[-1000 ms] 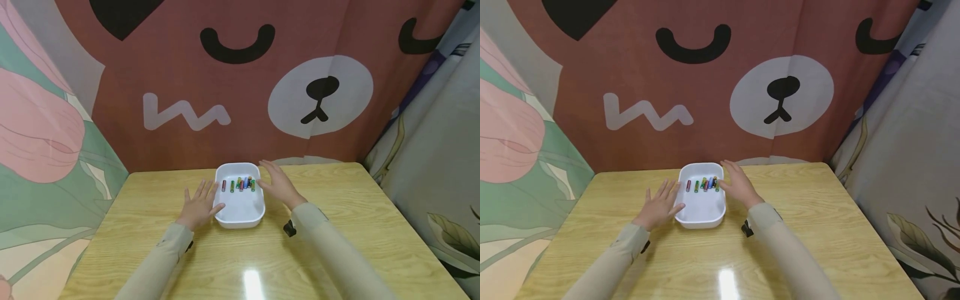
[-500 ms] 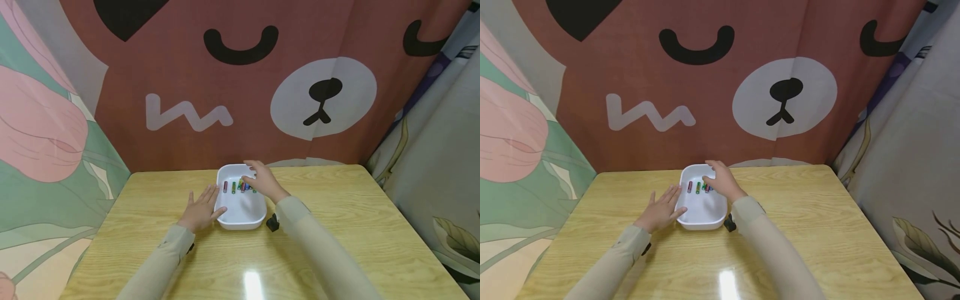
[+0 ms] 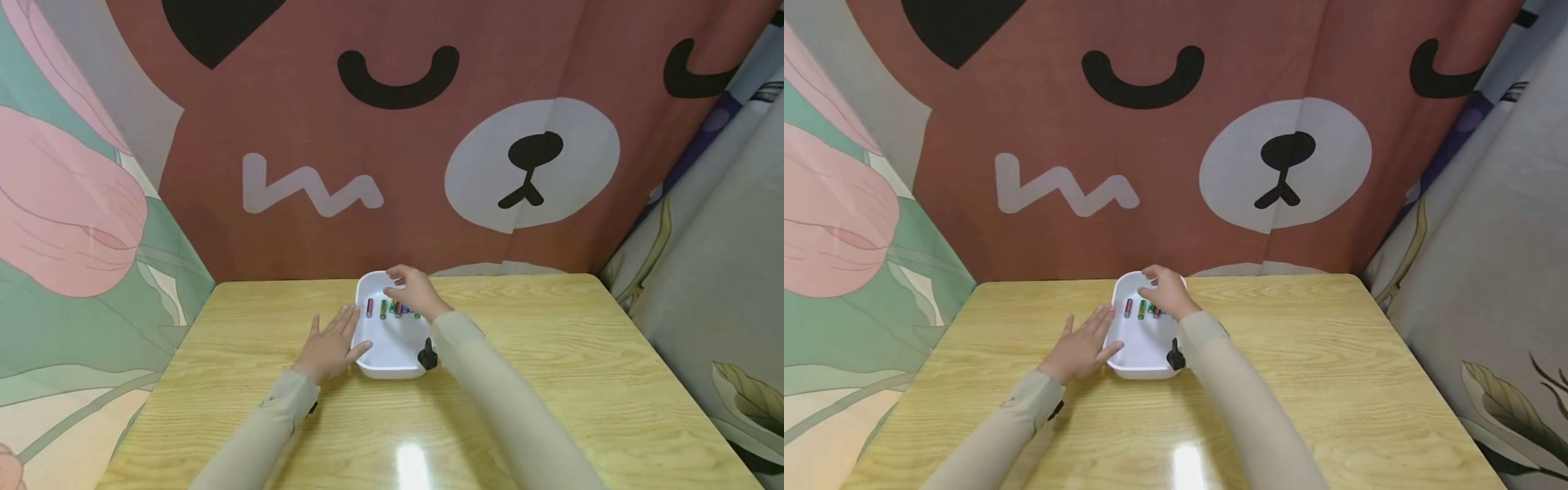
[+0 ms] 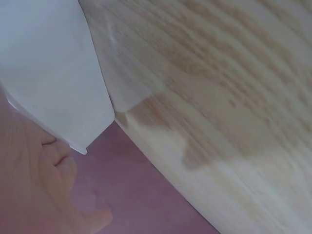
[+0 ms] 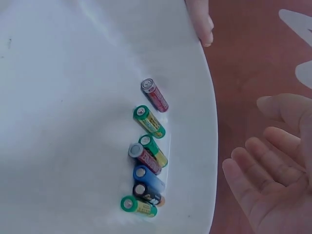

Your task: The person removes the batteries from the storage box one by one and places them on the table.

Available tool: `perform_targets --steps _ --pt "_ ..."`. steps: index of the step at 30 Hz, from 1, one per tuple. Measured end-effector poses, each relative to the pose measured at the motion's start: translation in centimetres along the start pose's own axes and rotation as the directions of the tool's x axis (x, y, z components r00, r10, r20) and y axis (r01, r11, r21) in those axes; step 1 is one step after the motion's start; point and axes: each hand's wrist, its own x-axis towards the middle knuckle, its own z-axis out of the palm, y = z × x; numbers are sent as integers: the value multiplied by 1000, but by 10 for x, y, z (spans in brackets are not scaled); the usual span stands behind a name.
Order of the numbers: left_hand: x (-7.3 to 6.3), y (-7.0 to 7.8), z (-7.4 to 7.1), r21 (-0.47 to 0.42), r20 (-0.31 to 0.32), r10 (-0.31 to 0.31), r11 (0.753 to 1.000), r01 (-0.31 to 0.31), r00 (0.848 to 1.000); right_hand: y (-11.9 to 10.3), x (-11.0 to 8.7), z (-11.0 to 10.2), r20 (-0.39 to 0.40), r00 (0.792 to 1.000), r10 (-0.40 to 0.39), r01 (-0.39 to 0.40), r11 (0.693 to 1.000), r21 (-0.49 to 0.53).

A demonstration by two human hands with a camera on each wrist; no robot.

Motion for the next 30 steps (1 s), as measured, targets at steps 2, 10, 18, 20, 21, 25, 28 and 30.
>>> perform_targets --steps 2,10,18,20,21,25,28,30 --pt "1 -1 0 4 -12 3 1000 -3 1000 -1 4 3 0 1000 -1 1 1000 4" --pt "0 -2 1 43 -40 15 999 -13 999 -7 16 19 10 999 -36 37 999 -10" --pt "-1 -3 8 44 -48 27 999 -24 998 1 21 34 -3 1000 -12 12 999 32" --pt "-2 -3 8 36 -59 30 999 -28 998 4 23 39 -7 1000 -14 15 999 29" --pt "-3 -3 7 30 -61 31 999 -30 998 6 25 41 -3 1000 -10 10 1000 24" --pt "-2 -2 5 27 -50 36 999 -35 998 14 31 47 11 1000 5 -5 1000 4" --pt "-2 -2 4 22 -46 39 999 -38 998 18 33 50 22 999 26 -25 999 -19" --pt "-3 -3 5 15 -50 37 999 -36 998 20 35 52 34 999 38 -36 998 -47"
